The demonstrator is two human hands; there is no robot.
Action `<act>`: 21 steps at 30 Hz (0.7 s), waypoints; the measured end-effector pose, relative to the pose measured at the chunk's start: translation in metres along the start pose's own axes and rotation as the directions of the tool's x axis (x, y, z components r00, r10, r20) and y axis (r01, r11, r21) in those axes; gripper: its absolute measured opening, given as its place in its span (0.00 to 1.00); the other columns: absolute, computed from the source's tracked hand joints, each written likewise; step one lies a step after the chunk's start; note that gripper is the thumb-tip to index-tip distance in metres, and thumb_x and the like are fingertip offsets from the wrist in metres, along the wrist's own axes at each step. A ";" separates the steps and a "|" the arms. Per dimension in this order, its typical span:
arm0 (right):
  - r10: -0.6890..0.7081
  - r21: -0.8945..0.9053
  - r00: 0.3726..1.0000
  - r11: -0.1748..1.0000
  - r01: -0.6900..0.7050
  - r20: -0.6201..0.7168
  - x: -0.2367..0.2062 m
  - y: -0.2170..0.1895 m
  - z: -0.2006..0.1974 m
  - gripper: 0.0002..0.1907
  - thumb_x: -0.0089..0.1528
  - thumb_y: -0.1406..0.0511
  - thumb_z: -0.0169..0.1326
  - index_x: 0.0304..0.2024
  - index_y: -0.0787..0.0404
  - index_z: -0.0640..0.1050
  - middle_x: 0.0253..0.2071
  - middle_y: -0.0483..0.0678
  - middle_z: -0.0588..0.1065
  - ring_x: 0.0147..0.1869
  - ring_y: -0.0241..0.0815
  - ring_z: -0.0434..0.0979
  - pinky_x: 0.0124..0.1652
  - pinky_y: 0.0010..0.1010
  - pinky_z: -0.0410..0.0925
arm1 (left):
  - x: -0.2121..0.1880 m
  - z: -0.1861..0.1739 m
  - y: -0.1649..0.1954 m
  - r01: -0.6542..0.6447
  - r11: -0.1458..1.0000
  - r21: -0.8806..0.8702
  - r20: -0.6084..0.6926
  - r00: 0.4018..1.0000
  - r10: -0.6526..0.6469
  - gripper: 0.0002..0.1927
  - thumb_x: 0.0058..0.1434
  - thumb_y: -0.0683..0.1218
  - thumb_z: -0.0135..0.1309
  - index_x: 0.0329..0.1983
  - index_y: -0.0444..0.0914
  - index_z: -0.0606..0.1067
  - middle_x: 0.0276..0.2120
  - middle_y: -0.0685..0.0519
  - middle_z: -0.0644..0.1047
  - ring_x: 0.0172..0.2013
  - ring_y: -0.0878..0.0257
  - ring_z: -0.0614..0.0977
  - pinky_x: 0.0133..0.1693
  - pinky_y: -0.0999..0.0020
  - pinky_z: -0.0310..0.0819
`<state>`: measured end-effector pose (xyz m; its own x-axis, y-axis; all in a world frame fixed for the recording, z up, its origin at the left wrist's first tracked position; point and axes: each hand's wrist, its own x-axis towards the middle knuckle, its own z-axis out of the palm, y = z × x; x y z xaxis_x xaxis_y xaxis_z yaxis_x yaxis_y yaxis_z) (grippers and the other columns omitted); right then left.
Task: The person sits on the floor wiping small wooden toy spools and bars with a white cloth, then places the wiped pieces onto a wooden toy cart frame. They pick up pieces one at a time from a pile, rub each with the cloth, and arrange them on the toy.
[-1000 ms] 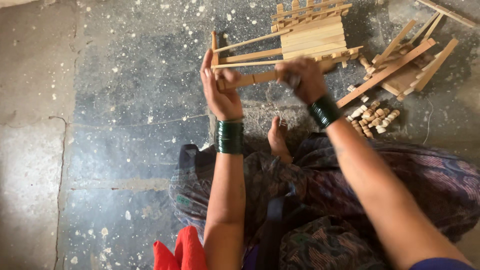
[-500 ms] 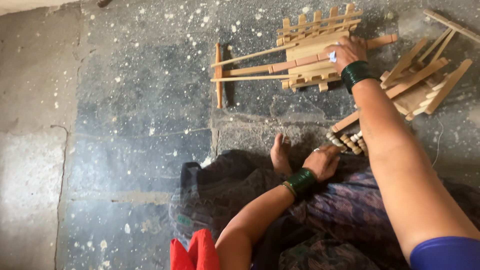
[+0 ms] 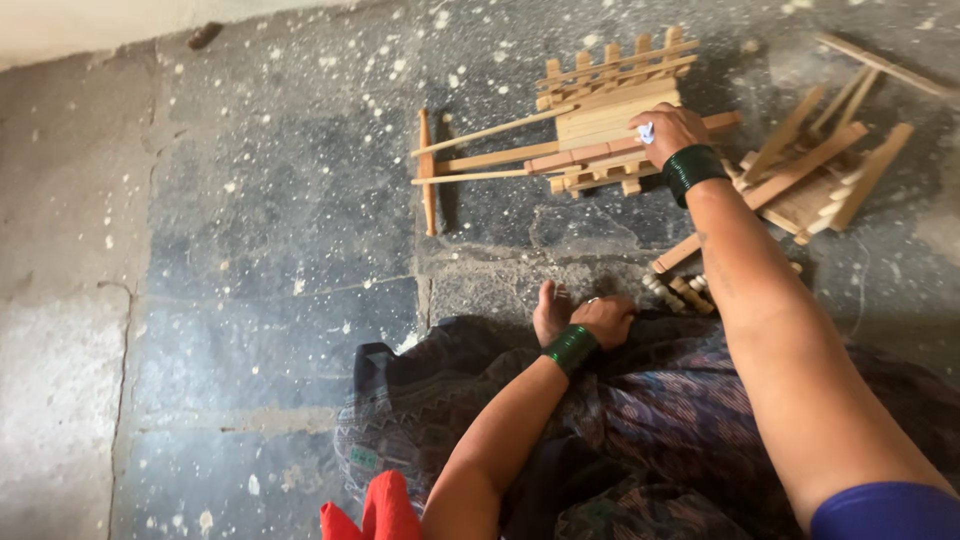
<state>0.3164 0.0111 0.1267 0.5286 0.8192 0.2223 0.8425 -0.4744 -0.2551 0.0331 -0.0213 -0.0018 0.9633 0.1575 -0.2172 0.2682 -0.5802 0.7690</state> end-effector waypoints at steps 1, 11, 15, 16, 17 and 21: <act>-0.014 0.043 0.997 0.999 0.017 -0.071 -0.006 0.000 -0.004 0.10 0.61 0.71 0.60 0.41 0.48 0.84 0.46 0.48 0.79 0.49 0.54 0.78 0.48 0.42 0.71 | 0.000 0.003 -0.001 -0.003 1.000 0.026 0.054 0.999 0.001 0.14 0.63 0.50 0.49 0.50 0.46 0.78 0.48 0.48 0.81 0.49 0.48 0.81 0.51 0.51 0.76; 0.171 0.190 0.954 0.974 -0.126 -0.248 -0.097 -0.012 -0.036 0.09 0.61 0.68 0.62 0.43 0.52 0.83 0.43 0.52 0.79 0.47 0.57 0.78 0.46 0.44 0.71 | -0.018 0.004 -0.012 0.083 0.966 0.246 -0.158 0.986 -0.044 0.16 0.61 0.53 0.52 0.52 0.50 0.78 0.53 0.50 0.78 0.57 0.47 0.76 0.57 0.43 0.65; 0.344 0.264 0.916 0.921 -0.286 -0.207 -0.135 -0.008 -0.041 0.08 0.61 0.67 0.64 0.43 0.52 0.84 0.42 0.53 0.80 0.45 0.56 0.79 0.43 0.44 0.72 | -0.036 0.010 -0.006 0.109 0.929 0.355 -0.220 0.975 -0.031 0.22 0.58 0.56 0.54 0.56 0.52 0.75 0.57 0.49 0.75 0.62 0.46 0.68 0.58 0.38 0.57; 0.378 0.293 0.901 0.905 -0.310 -0.213 -0.141 -0.006 -0.044 0.08 0.61 0.67 0.64 0.43 0.52 0.84 0.42 0.53 0.80 0.45 0.55 0.80 0.44 0.42 0.72 | -0.042 0.013 -0.005 0.128 0.912 0.389 -0.214 0.976 -0.046 0.24 0.57 0.58 0.54 0.57 0.53 0.74 0.58 0.49 0.73 0.63 0.46 0.67 0.57 0.37 0.55; 0.402 0.354 0.877 0.886 -0.300 -0.263 -0.144 -0.002 -0.048 0.09 0.61 0.68 0.64 0.44 0.53 0.84 0.43 0.52 0.81 0.45 0.52 0.81 0.44 0.40 0.73 | -0.045 0.015 -0.003 0.120 0.912 0.393 -0.175 0.983 -0.054 0.26 0.60 0.59 0.52 0.61 0.52 0.72 0.58 0.49 0.74 0.63 0.46 0.66 0.59 0.36 0.54; 0.548 0.668 0.778 0.707 -0.235 -0.307 -0.145 0.011 -0.075 0.08 0.62 0.69 0.63 0.44 0.57 0.82 0.39 0.48 0.81 0.41 0.39 0.82 0.44 0.31 0.75 | -0.047 0.017 0.008 0.139 0.901 0.411 -0.020 0.989 -0.144 0.26 0.70 0.64 0.41 0.67 0.52 0.70 0.62 0.51 0.75 0.67 0.49 0.68 0.66 0.35 0.51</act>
<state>0.2570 -0.1372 0.1625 0.9050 0.2782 0.3219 0.4022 -0.3124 -0.8606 -0.0105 -0.0470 0.0039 0.9147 0.2551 -0.3136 0.3737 -0.8293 0.4154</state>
